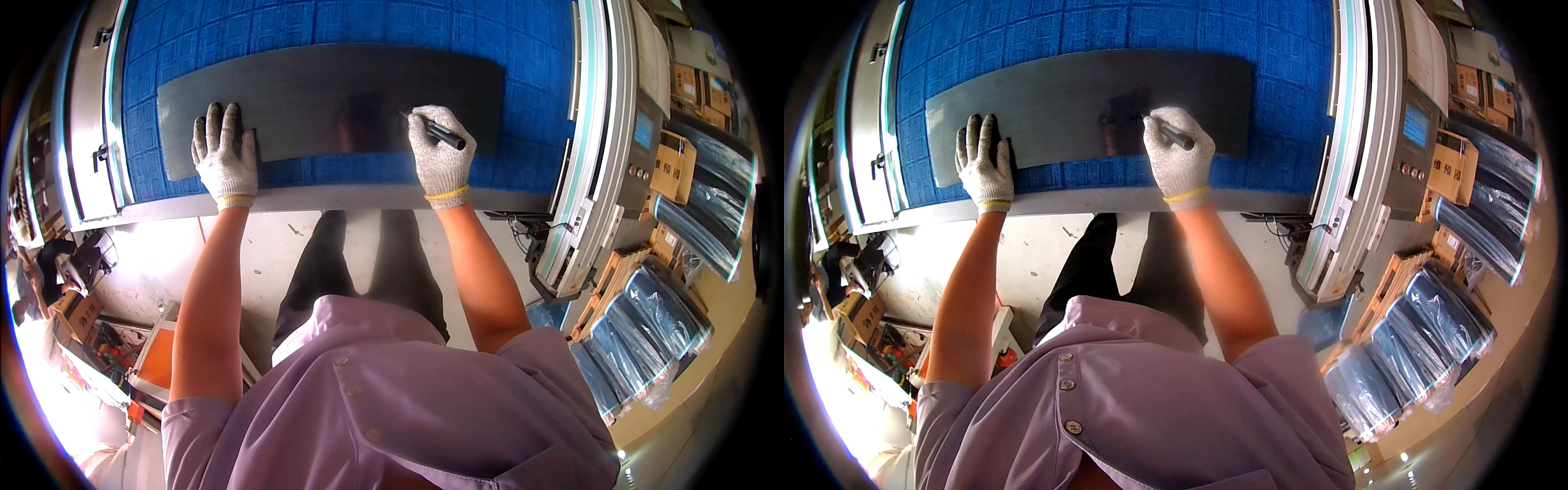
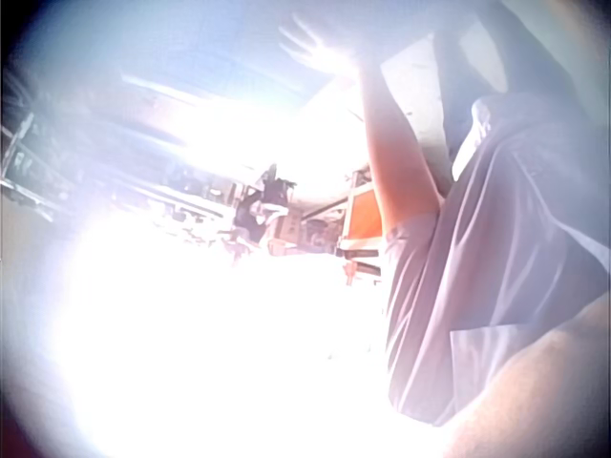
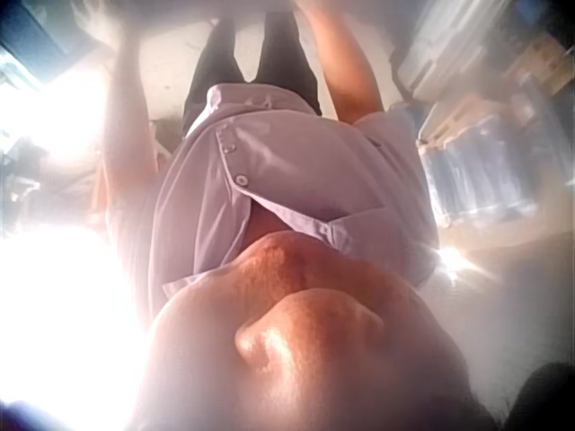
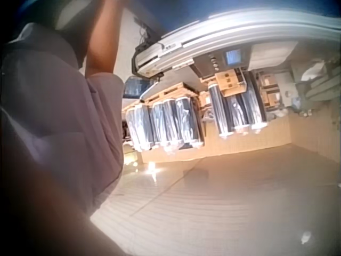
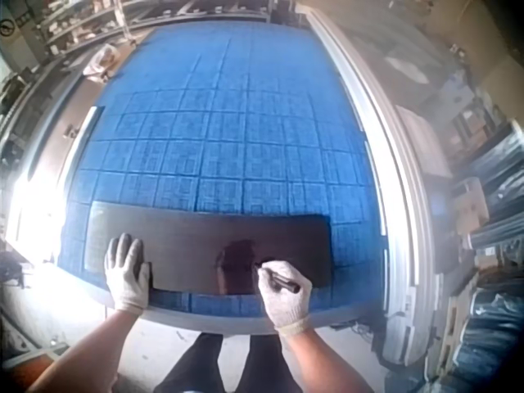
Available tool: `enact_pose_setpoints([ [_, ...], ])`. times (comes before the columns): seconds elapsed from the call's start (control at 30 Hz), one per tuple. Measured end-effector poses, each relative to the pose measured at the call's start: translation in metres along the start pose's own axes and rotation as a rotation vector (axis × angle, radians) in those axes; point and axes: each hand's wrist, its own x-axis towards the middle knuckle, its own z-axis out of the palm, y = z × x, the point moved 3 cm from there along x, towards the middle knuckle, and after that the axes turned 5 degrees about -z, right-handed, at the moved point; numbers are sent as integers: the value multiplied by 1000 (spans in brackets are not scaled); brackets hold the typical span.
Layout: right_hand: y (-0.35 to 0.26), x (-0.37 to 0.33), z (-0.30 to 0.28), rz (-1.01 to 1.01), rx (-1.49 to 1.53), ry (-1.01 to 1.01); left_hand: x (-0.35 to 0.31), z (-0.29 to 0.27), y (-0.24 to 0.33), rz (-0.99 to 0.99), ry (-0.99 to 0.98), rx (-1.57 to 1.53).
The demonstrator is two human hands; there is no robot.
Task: The person handles a large rectangular panel on a blue workbench, using a marker to write on its surface. They then lift the panel and place it onto a metal rack among other similar panels. The person also picks up and places a wooden spacer on the rack.
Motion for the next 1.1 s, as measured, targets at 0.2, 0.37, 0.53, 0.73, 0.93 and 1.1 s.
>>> enact_pose_setpoints([
  [0.2, 1, 0, -6, 19, -26, -21, 0, 0, 0, 4, 8, 2],
  [0.37, 0, 1, -8, -54, -27, 34, -1, 1, 0, -1, 9, 4],
  [0.53, 4, 0, -19, 24, -22, 16, -1, 1, 0, 17, 26, 7],
  [0.73, 9, 2, -23, 51, 18, 73, 0, 1, 1, 12, 29, 33],
  [0.93, 10, 7, -32, 24, -136, -77, 0, 0, 2, 15, 28, -7],
  [1.1, 11, 11, -34, 81, -13, 24, 1, 0, 5, 31, 28, -12],
])
